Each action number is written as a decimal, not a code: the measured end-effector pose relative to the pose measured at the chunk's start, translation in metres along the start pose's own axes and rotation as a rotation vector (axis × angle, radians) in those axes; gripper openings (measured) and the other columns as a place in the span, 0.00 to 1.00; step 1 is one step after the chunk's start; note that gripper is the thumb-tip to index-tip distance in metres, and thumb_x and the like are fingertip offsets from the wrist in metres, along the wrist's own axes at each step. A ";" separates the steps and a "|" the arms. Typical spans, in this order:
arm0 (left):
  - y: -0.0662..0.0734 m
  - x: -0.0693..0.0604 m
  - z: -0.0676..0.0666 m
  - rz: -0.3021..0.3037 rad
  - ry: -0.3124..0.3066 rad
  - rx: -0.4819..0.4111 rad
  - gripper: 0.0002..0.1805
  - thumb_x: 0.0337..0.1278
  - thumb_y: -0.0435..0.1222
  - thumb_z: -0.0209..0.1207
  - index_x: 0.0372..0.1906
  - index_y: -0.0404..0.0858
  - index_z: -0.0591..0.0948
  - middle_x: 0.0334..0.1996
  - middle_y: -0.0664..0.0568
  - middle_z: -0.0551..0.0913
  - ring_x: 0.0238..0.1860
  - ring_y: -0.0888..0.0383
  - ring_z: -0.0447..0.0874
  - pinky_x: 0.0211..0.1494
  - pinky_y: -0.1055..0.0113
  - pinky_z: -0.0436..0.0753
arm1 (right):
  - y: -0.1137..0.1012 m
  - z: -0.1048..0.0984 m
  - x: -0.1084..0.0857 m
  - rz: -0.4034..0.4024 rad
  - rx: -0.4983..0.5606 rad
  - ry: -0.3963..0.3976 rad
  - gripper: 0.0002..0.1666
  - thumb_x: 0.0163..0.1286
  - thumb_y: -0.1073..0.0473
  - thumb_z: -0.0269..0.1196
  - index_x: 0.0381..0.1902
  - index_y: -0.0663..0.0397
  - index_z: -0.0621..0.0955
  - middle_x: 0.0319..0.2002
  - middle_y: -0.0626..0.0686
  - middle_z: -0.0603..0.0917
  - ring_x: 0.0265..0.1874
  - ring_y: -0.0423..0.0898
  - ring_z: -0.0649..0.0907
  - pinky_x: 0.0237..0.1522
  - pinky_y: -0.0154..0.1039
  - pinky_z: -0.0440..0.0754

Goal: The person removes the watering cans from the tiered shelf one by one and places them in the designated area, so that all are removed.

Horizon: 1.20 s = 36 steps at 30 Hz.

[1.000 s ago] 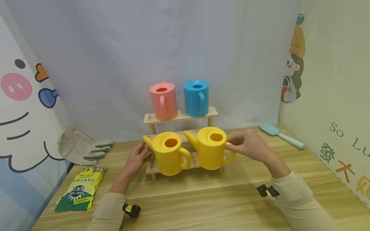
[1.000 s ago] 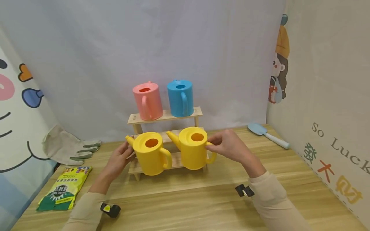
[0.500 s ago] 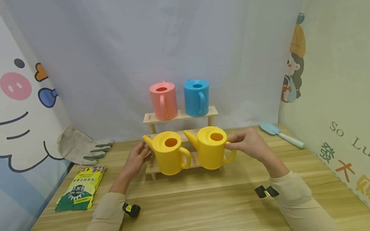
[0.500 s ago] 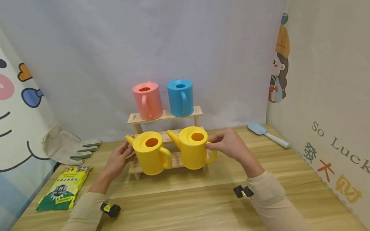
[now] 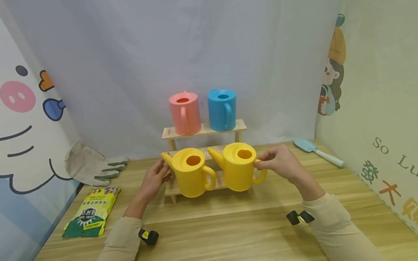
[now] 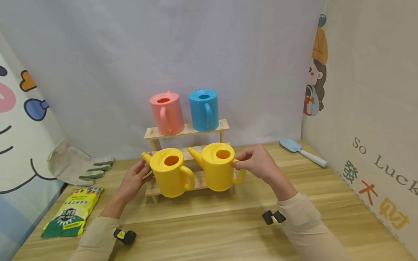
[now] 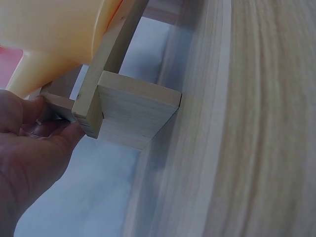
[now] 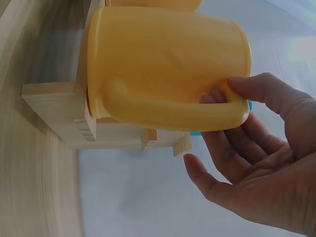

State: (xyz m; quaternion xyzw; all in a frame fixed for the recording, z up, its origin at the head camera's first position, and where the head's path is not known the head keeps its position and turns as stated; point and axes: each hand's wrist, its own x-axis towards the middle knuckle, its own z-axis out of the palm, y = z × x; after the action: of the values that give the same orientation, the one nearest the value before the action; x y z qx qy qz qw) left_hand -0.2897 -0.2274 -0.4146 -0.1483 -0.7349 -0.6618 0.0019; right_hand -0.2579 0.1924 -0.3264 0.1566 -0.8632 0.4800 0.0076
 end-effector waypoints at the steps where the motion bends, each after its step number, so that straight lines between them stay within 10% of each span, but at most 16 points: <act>1: 0.000 0.000 0.000 0.000 0.000 0.001 0.30 0.81 0.36 0.43 0.80 0.38 0.52 0.78 0.40 0.54 0.74 0.43 0.58 0.68 0.53 0.72 | 0.000 0.000 0.000 -0.002 0.002 0.004 0.13 0.62 0.57 0.74 0.37 0.63 0.89 0.36 0.54 0.88 0.41 0.51 0.83 0.49 0.50 0.84; 36: 0.000 0.000 0.002 -0.011 0.016 0.008 0.29 0.82 0.34 0.42 0.80 0.37 0.52 0.77 0.39 0.54 0.74 0.43 0.58 0.70 0.51 0.70 | -0.014 -0.049 -0.021 -0.180 0.214 0.171 0.09 0.66 0.65 0.70 0.37 0.69 0.85 0.28 0.49 0.88 0.33 0.46 0.84 0.40 0.32 0.84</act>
State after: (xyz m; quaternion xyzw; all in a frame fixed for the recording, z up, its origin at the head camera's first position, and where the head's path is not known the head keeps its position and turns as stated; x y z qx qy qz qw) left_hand -0.2896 -0.2257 -0.4143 -0.1388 -0.7382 -0.6601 0.0048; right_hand -0.2405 0.2321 -0.2919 0.1916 -0.7858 0.5782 0.1073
